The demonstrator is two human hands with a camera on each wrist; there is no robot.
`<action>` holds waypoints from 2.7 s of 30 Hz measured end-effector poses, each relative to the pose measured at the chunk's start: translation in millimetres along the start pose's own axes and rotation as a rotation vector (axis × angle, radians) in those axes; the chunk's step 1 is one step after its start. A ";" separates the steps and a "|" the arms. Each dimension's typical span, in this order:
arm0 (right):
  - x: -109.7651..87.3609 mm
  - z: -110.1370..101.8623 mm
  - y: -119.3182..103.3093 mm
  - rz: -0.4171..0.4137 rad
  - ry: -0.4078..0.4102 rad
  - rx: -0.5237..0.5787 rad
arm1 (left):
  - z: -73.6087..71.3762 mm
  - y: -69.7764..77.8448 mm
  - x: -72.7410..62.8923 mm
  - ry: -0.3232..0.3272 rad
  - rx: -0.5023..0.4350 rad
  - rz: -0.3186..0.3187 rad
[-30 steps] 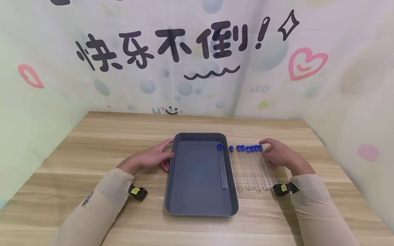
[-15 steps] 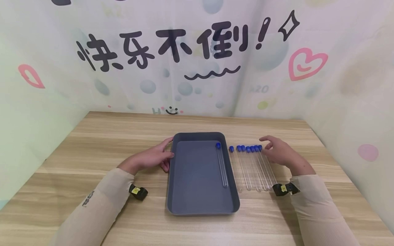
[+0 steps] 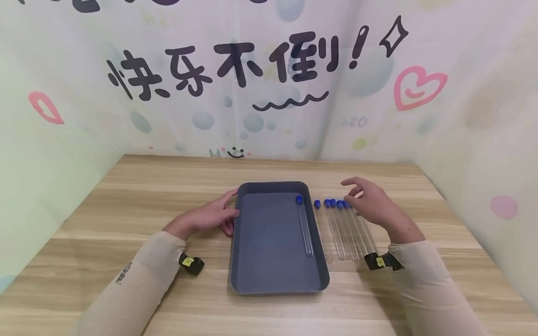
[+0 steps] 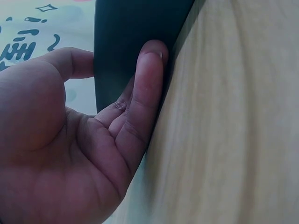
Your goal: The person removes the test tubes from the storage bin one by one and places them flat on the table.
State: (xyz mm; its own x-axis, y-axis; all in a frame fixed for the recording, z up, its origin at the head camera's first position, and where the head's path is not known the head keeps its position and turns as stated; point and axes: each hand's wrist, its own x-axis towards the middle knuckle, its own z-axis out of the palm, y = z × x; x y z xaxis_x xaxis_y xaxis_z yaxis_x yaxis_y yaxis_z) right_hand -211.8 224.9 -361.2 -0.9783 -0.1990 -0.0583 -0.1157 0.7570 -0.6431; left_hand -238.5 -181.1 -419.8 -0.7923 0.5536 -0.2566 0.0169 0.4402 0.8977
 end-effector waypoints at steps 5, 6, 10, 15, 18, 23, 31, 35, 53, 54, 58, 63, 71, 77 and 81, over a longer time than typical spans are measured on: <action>3.1 7.1 -17.1 -0.011 -0.015 -0.003 | 1.0 -1.6 -0.5 0.003 -0.001 -0.006; 4.1 8.2 -21.0 -0.014 -0.018 -0.002 | 1.1 -1.8 -0.4 0.005 0.003 -0.004; 8.7 12.3 -39.2 -0.040 -0.026 0.003 | 1.1 -1.0 -0.6 0.008 0.006 -0.002; 16.8 21.3 -61.2 -0.070 -0.050 0.018 | 1.4 -1.5 -0.1 0.005 -0.017 -0.003; 21.6 28.6 -72.7 -0.071 -0.078 0.033 | 1.5 -1.7 -0.4 0.001 -0.027 -0.004; 28.6 41.0 -84.9 -0.061 -0.121 0.081 | 1.6 -1.3 -0.9 -0.001 -0.041 -0.009; 37.3 57.9 -94.3 -0.043 -0.175 0.053 | 0.9 -0.9 -1.6 -0.001 -0.039 -0.012; 43.1 64.1 -96.2 -0.035 -0.174 0.017 | 0.4 -1.2 -1.3 0.003 -0.030 -0.019; 54.9 78.8 -93.9 -0.042 -0.107 -0.035 | 2.8 1.8 0.1 0.002 -0.025 -0.034; 55.3 79.3 -93.6 -0.043 -0.107 -0.038 | 2.8 1.5 0.2 0.004 -0.022 -0.037; 57.2 81.1 -94.1 -0.044 -0.101 -0.039 | 2.0 0.8 0.4 0.013 -0.019 -0.045; 56.8 82.4 -95.6 -0.008 -0.120 0.005 | 1.1 0.2 0.3 0.012 -0.019 -0.048; 56.0 85.9 -93.8 0.053 -0.124 0.046 | 0.8 -0.2 -0.1 0.008 -0.025 -0.042; 57.1 90.3 -90.8 0.056 -0.115 0.077 | 1.3 -0.8 -0.4 0.013 -0.028 -0.046; 56.1 93.1 -88.7 0.055 -0.130 0.088 | 1.4 -1.6 -0.5 0.012 -0.024 -0.049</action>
State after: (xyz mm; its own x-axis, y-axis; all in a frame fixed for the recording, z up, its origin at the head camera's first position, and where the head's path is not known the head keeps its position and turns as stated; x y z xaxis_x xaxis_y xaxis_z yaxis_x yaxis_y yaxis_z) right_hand -240.4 88.6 -378.5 -0.9516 -0.2420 -0.1895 -0.0419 0.7127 -0.7002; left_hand -237.3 -181.2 -421.6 -0.7992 0.5231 -0.2961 -0.0366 0.4493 0.8926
